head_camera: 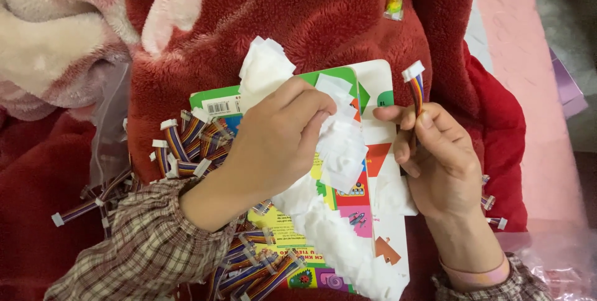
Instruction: Wrapping individual multi-colored ribbon cables with connectors in white tissue paper for packaging.
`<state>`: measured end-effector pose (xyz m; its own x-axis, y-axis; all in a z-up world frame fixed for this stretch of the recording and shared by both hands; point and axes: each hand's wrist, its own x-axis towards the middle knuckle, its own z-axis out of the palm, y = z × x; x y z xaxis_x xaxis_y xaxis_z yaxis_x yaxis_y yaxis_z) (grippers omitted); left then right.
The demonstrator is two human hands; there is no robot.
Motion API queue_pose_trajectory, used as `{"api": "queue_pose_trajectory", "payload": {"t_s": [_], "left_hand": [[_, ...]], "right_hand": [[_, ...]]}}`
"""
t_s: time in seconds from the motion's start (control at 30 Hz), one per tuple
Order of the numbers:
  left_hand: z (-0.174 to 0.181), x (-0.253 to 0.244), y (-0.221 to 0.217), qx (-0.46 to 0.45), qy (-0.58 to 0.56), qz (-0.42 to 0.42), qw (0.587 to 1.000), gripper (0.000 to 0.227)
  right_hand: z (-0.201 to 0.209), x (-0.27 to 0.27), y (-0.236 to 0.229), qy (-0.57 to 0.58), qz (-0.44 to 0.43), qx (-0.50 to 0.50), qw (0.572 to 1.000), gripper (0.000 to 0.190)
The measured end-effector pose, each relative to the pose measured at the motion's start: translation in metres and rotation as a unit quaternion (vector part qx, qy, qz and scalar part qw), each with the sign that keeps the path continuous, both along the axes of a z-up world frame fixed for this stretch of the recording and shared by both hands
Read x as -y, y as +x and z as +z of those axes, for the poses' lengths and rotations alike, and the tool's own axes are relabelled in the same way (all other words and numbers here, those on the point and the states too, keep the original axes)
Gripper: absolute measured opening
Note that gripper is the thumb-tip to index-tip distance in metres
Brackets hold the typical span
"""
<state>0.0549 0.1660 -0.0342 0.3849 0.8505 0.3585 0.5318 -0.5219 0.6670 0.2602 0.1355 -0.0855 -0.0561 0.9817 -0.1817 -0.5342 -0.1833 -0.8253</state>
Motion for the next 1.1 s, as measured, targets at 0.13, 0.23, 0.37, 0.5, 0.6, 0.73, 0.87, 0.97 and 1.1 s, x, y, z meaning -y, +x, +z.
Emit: {"api": "queue_pose_trajectory", "payload": {"t_s": [0.13, 0.23, 0.37, 0.5, 0.6, 0.73, 0.87, 0.97, 1.1], "left_hand": [[-0.004, 0.001, -0.002, -0.026, -0.018, -0.008, 0.999, 0.010], [-0.002, -0.006, -0.006, 0.008, -0.079, -0.010, 0.997, 0.008], [-0.002, -0.008, -0.006, -0.009, -0.046, -0.008, 0.999, 0.011], [-0.005, -0.011, -0.002, -0.104, 0.052, -0.008, 0.993, 0.010], [-0.008, -0.011, 0.000, -0.186, 0.140, -0.023, 0.972, 0.013], [-0.006, 0.000, 0.002, -0.218, 0.215, -0.039, 0.951, 0.015], [0.002, 0.005, -0.004, -0.149, 0.156, -0.065, 0.974, 0.015], [-0.002, 0.004, -0.006, -0.145, 0.165, -0.040, 0.975, 0.014], [-0.001, 0.005, -0.003, -0.068, 0.127, -0.039, 0.989, 0.028]], "right_hand": [[-0.003, 0.001, 0.000, -0.004, 0.000, -0.001, 1.000, 0.014], [-0.004, 0.000, -0.001, 0.000, 0.001, -0.006, 1.000, 0.015], [-0.002, 0.002, -0.001, 0.004, 0.005, 0.008, 1.000, 0.016], [0.001, 0.001, -0.002, 0.009, 0.014, 0.026, 1.000, 0.014], [0.017, -0.005, -0.007, 0.045, 0.024, 0.104, 0.993, 0.013], [0.035, -0.016, -0.016, 0.097, 0.072, 0.223, 0.967, 0.015], [0.042, -0.024, -0.021, 0.103, 0.135, 0.256, 0.951, 0.015], [0.038, -0.025, -0.019, 0.086, 0.137, 0.290, 0.943, 0.013], [0.044, -0.025, -0.020, 0.055, 0.135, 0.361, 0.921, 0.014]]}}
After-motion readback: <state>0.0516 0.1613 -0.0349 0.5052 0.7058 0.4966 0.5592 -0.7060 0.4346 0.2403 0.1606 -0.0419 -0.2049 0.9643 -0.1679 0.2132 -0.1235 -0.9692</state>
